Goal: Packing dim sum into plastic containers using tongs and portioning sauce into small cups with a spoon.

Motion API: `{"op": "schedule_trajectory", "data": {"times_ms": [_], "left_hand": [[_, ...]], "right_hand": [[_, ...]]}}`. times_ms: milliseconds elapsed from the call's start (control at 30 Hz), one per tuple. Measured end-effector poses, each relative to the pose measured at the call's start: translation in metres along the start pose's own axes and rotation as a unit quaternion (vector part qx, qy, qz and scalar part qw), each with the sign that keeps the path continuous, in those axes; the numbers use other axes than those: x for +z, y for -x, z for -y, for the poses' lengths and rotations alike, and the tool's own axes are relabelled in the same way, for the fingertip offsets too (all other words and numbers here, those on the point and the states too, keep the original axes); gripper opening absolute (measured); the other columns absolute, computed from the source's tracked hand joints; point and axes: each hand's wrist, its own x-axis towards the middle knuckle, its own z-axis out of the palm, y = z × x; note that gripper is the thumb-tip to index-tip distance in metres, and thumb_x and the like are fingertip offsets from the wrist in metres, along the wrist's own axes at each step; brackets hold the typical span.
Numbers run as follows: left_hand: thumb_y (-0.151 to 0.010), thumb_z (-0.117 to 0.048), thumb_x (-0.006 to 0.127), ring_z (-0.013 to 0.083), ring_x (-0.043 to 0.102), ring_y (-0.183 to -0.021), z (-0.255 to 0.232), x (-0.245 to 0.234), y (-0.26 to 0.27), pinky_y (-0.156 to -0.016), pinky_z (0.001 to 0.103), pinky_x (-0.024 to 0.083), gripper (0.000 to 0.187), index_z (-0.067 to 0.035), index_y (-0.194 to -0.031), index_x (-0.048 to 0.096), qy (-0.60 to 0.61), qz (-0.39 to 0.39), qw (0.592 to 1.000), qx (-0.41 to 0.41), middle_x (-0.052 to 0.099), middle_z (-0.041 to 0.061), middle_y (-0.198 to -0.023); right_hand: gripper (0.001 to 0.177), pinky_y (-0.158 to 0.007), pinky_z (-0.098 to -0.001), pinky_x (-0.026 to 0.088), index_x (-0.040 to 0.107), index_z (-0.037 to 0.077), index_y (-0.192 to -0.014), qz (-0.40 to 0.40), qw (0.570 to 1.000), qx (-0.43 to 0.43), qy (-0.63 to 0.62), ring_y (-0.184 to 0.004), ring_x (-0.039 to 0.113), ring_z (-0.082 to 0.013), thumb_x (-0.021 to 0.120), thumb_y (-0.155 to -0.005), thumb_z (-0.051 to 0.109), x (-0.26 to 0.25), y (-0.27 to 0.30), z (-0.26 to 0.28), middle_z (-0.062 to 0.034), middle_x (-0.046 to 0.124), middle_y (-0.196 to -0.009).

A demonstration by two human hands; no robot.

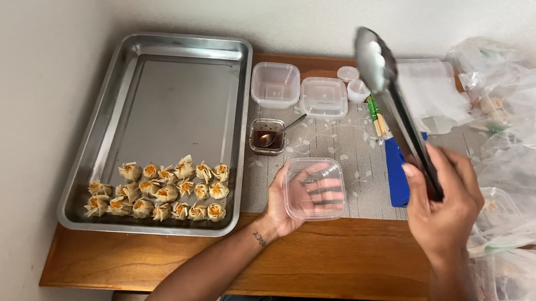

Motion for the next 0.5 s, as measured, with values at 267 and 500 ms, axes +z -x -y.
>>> {"op": "schedule_trajectory", "data": {"times_ms": [267, 500], "left_hand": [[-0.100, -0.069, 0.046, 0.0534, 0.060, -0.118, -0.005, 0.011, -0.004, -0.099, 0.070, 0.047, 0.084, -0.001, -0.148, 0.049, -0.040, -0.019, 0.999, -0.006, 0.058, 0.037, -0.134], [-0.101, -0.072, 0.045, 0.0495, 0.061, -0.120, -0.005, 0.006, -0.003, -0.101, 0.068, 0.048, 0.086, -0.002, -0.150, 0.045, -0.037, -0.002, 0.999, -0.022, 0.057, 0.034, -0.137]], "right_hand": [[0.031, -0.084, -0.0368, 0.056, 0.070, -0.005, -0.118, 0.128, 0.968, -0.214, 0.024, -0.093, 0.068, -0.0273, 0.075, -0.103, 0.021, 0.014, -0.097, 0.046, -0.0157, 0.073, -0.108], [0.049, -0.102, -0.0429, 0.057, 0.060, -0.003, -0.137, 0.263, 0.900, -0.341, 0.059, -0.112, 0.069, -0.0287, 0.063, -0.101, 0.030, 0.081, -0.143, 0.071, -0.0175, 0.071, -0.127]]}}
